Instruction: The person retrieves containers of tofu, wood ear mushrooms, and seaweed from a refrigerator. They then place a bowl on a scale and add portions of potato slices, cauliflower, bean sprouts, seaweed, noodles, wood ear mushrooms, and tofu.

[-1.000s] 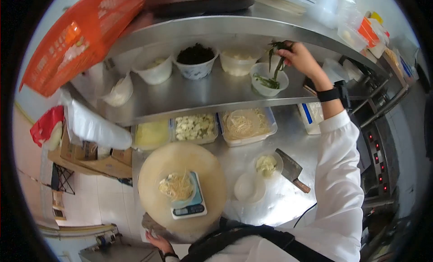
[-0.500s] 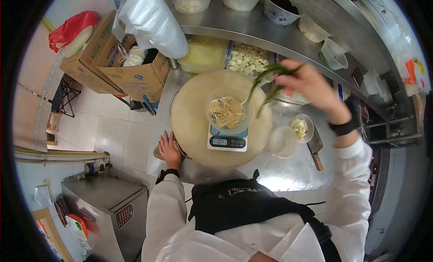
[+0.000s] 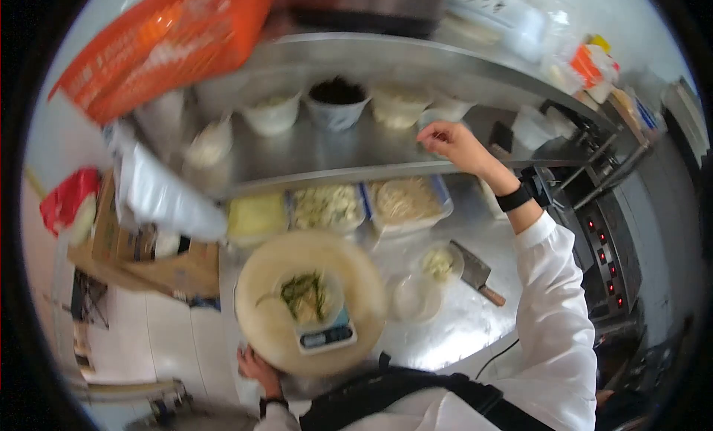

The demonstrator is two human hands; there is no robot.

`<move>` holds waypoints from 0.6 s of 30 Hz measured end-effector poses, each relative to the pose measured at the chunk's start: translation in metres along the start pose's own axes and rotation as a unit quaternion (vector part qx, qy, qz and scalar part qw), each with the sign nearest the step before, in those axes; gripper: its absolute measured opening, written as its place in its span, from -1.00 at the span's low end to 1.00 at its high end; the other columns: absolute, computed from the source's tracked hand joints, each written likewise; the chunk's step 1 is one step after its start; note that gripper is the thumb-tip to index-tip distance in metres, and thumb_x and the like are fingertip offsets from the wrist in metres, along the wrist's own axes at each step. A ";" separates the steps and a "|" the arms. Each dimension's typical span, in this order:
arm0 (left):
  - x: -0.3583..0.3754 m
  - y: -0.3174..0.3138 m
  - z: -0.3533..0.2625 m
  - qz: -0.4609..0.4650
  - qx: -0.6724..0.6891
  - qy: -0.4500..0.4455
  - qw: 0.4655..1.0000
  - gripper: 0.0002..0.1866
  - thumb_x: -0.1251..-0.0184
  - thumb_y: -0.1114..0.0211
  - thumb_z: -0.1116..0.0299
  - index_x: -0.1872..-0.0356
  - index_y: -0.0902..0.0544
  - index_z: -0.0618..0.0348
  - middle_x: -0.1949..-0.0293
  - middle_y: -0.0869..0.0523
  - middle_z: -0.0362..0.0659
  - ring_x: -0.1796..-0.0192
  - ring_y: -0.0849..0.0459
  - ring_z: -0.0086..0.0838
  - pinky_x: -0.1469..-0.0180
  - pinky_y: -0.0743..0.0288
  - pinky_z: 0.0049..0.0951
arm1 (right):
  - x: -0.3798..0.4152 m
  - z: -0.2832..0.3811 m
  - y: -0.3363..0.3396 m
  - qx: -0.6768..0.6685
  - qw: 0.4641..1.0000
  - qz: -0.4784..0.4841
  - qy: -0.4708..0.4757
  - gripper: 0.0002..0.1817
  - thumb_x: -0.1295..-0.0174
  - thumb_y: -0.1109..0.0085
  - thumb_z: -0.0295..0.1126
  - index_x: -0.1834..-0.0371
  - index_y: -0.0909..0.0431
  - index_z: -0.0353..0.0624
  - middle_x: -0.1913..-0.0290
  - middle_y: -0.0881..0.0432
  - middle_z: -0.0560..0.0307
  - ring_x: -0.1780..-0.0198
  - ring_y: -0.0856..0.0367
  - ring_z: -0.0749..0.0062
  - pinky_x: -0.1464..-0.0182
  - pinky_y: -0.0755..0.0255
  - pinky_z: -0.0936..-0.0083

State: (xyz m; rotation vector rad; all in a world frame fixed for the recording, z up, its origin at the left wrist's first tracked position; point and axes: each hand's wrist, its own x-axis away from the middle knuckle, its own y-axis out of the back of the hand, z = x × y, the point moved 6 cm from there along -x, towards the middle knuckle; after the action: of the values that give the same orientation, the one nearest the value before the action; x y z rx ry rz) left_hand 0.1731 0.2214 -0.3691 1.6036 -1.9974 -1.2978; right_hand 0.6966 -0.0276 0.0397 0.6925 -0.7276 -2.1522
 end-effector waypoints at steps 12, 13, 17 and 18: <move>-0.082 0.094 -0.233 0.128 0.209 0.073 0.967 -0.47 -0.36 0.03 0.14 -0.22 -0.26 0.32 -0.22 -0.32 0.08 -0.26 -0.24 -0.11 -0.27 -0.11 -0.23 | -0.138 -0.244 0.148 0.366 0.918 -0.098 -0.120 -0.76 -0.19 0.10 -0.34 0.20 -0.49 -0.22 0.16 -0.57 -0.07 0.14 -0.51 0.18 0.08 -0.36 0.30; -0.083 0.086 -0.242 0.166 0.199 0.084 0.962 -0.47 -0.36 0.02 0.16 -0.23 -0.26 0.32 -0.25 -0.28 0.07 -0.29 -0.22 -0.15 -0.29 -0.07 -0.28 | -0.145 -0.252 0.146 0.362 0.919 -0.098 -0.121 -0.76 -0.19 0.11 -0.34 0.20 -0.49 -0.22 0.15 -0.57 -0.07 0.13 -0.51 0.18 0.08 -0.36 0.30; -0.082 0.076 -0.282 0.208 0.208 0.115 0.949 -0.47 -0.35 0.00 0.22 -0.26 -0.23 0.30 -0.31 -0.21 0.06 -0.33 -0.18 -0.23 -0.31 -0.03 -0.34 | -0.157 -0.271 0.149 0.355 0.919 -0.125 -0.114 -0.76 -0.20 0.12 -0.34 0.19 -0.49 -0.21 0.15 -0.57 -0.07 0.13 -0.51 0.18 0.06 -0.36 0.31; -0.082 0.075 -0.288 0.188 0.237 0.107 0.947 -0.48 -0.35 0.00 0.24 -0.26 -0.23 0.30 -0.31 -0.21 0.05 -0.33 -0.18 -0.24 -0.32 -0.02 -0.35 | -0.156 -0.273 0.154 0.352 0.919 -0.146 -0.106 -0.76 -0.20 0.12 -0.34 0.18 -0.49 -0.21 0.14 -0.57 -0.07 0.12 -0.51 0.18 0.06 -0.35 0.31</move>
State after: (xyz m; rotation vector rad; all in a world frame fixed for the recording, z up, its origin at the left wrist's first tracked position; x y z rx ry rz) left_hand 0.3499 0.1578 -0.1244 1.3588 -2.4319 -0.5035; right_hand 1.0411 -0.0667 -0.0066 0.9859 -1.6500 -2.2373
